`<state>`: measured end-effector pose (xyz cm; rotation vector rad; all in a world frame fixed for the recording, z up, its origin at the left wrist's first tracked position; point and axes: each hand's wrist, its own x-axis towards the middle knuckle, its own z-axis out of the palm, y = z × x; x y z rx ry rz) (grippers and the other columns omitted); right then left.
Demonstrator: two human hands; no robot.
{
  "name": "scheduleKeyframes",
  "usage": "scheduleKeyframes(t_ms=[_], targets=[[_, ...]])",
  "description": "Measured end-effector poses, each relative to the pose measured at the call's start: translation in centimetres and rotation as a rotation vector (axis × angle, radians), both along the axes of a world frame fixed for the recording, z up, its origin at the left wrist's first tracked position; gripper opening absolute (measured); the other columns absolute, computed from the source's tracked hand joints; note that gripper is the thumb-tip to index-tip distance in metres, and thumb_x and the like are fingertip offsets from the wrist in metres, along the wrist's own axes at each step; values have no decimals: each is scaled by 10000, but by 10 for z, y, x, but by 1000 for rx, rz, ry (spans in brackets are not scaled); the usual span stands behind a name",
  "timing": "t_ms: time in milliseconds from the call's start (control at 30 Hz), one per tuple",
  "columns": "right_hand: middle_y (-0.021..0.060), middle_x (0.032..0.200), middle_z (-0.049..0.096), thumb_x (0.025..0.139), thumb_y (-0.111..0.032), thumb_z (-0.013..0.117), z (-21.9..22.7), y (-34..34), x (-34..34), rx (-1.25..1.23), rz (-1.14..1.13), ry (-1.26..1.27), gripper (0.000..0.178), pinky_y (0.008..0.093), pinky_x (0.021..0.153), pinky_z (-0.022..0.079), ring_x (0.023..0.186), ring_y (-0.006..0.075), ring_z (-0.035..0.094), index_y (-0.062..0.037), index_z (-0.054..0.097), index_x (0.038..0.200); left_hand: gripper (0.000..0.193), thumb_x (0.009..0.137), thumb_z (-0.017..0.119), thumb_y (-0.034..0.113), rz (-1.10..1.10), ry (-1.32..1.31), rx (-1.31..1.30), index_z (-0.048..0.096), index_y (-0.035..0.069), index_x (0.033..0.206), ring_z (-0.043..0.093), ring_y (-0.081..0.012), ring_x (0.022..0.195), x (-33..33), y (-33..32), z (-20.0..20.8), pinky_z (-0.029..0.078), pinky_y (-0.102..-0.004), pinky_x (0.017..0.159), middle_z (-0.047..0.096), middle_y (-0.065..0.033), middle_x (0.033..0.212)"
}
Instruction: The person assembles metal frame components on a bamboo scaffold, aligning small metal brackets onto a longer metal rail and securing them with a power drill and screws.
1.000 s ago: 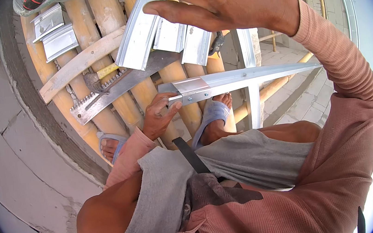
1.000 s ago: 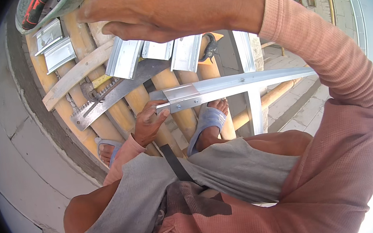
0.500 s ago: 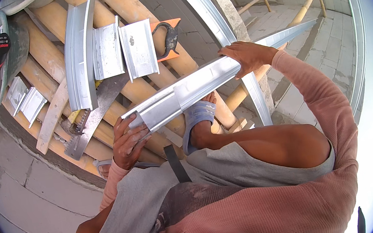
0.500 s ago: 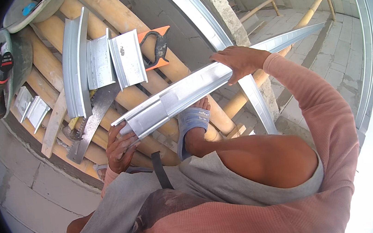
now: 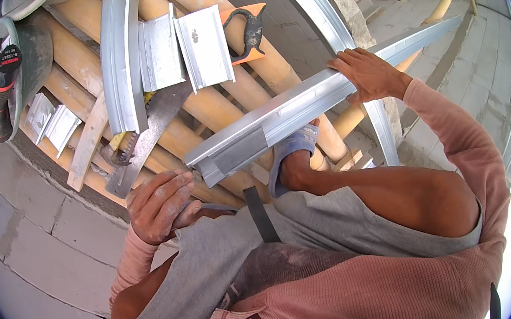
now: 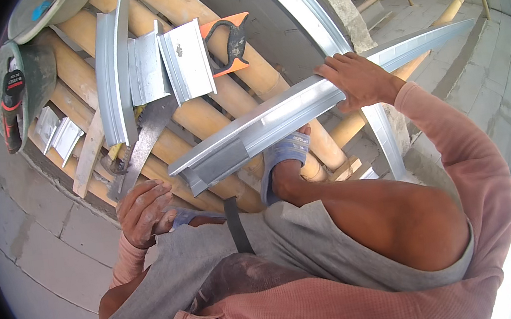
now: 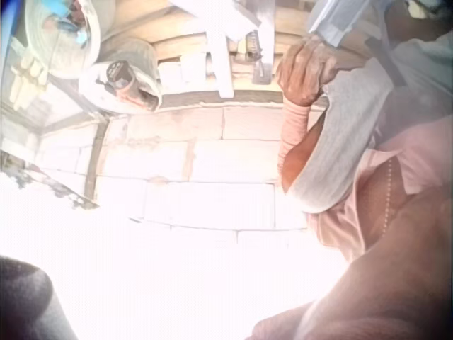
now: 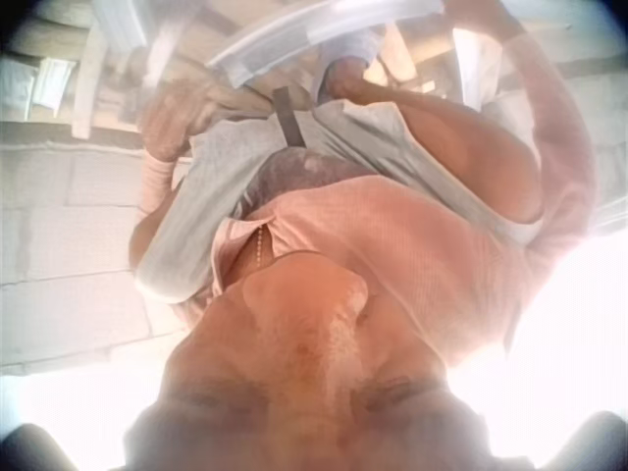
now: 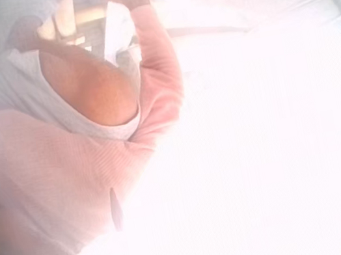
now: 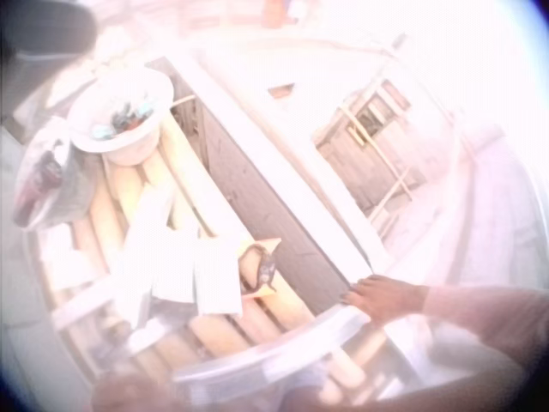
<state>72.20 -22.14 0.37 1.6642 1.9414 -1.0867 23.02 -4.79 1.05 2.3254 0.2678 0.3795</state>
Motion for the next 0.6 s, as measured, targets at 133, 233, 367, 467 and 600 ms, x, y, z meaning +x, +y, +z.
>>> scheduleKeyframes(t_ms=[133,233,367,467,600], targets=[[142,1185,564,667,-253,844,-1,10,-23,50,56,14,849,453,1026,456,1166,344,572,-49,471,1402,567,873,809,373,63,128,-107,636,12,1273,730,-353,926,83,16,19,598,-436,789,739,-151,1041],[128,1184,559,669,-253,860,0,20,-37,134,58,-1,853,456,1023,456,1162,334,569,-57,469,1402,613,947,702,496,-45,576,-104,625,-19,1271,728,-403,868,88,19,4,588,-456,783,727,-203,1040],[120,1189,560,696,-270,875,-5,9,-35,186,39,-35,852,454,1021,454,1171,316,563,-70,463,1414,624,965,663,520,-66,721,-224,619,-32,1253,718,-413,831,96,20,-10,572,-479,714,716,-216,967],[95,1226,547,773,-324,858,-19,-4,-37,265,53,-122,802,426,1021,442,1187,278,546,-112,453,1432,530,962,686,464,-16,605,-121,609,-14,1176,713,-402,806,95,10,-17,565,-473,667,708,-199,937],[89,1166,553,818,-374,832,-18,18,-42,323,6,-105,712,430,1006,457,1143,281,567,-145,492,1399,421,938,734,384,78,496,12,585,21,1092,712,-375,815,88,-1,-29,561,-445,629,682,-165,910]])
